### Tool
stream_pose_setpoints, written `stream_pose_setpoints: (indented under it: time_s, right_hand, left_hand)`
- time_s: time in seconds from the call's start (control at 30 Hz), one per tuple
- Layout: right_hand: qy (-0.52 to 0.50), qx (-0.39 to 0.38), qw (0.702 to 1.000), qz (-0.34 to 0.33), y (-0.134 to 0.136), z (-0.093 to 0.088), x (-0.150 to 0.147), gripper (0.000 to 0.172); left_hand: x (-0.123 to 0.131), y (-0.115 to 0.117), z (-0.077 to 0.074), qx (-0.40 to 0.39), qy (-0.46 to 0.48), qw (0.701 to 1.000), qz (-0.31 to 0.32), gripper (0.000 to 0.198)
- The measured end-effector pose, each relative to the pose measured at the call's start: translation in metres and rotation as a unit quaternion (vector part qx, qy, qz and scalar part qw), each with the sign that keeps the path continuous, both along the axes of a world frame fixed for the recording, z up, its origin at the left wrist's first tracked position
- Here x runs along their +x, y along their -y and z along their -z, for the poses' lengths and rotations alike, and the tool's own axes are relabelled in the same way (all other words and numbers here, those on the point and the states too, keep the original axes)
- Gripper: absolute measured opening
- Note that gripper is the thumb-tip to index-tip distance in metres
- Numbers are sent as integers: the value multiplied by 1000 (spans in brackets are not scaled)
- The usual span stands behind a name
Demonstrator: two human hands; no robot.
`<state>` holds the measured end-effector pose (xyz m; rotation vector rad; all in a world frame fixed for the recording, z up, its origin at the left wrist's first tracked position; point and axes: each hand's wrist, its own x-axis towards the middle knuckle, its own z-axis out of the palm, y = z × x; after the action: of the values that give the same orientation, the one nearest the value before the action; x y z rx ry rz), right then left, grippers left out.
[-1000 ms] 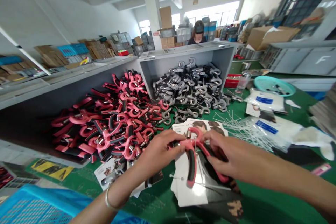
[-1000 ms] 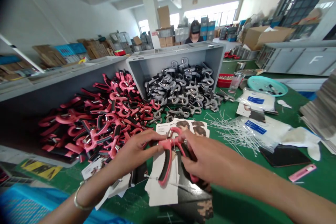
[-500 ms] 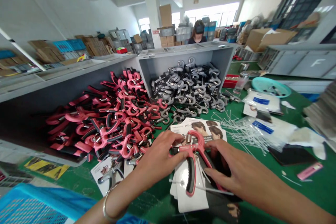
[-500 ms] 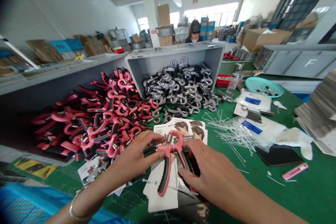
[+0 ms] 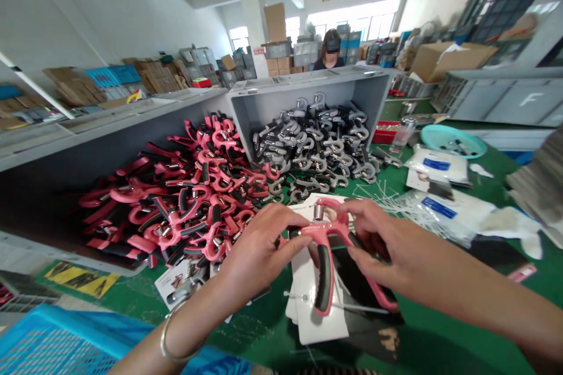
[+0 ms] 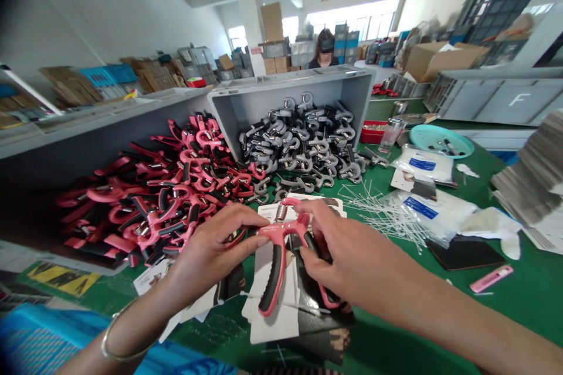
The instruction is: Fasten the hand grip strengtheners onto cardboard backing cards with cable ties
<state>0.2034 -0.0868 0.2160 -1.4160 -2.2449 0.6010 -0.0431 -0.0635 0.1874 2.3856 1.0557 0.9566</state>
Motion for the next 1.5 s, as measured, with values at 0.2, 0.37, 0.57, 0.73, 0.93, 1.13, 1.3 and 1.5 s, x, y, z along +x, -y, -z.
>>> stream_pose_setpoints:
  time_s: [0.2, 0.37, 0.57, 0.73, 0.93, 1.13, 1.3, 1.5]
  right_hand:
    - [56, -41, 997, -29, 14, 35, -6, 56]
    - [71, 72, 995, -4, 42, 38, 6, 54]
    - [65, 11, 998, -21, 44, 43, 4, 49]
    - [48, -8, 999, -8, 34, 48, 2, 58]
    - [18, -7, 1000, -12, 3, 21, -6, 48]
    - [1, -31, 999, -34, -6, 10, -5, 47]
    - [16, -33, 999, -15, 25, 39, -1, 41]
    - [33, 18, 999, -2, 35, 43, -6, 30]
  left_hand:
    - [-6, 15, 33, -96, -12, 995, 1, 15]
    - [-2, 11, 27, -99, -2, 995, 25, 18]
    - [16, 1, 19, -102, -36, 994, -19, 24]
    - [4, 25, 13, -114, -117, 986, -20, 42]
    - [0, 9, 1, -54, -79, 995, -1, 21]
    - [5, -3, -1, -75, -65, 995, 29, 18]
    - [1, 21, 22, -108, -40, 993, 30, 21]
    - [9, 0, 26, -78, 3, 997, -8, 25]
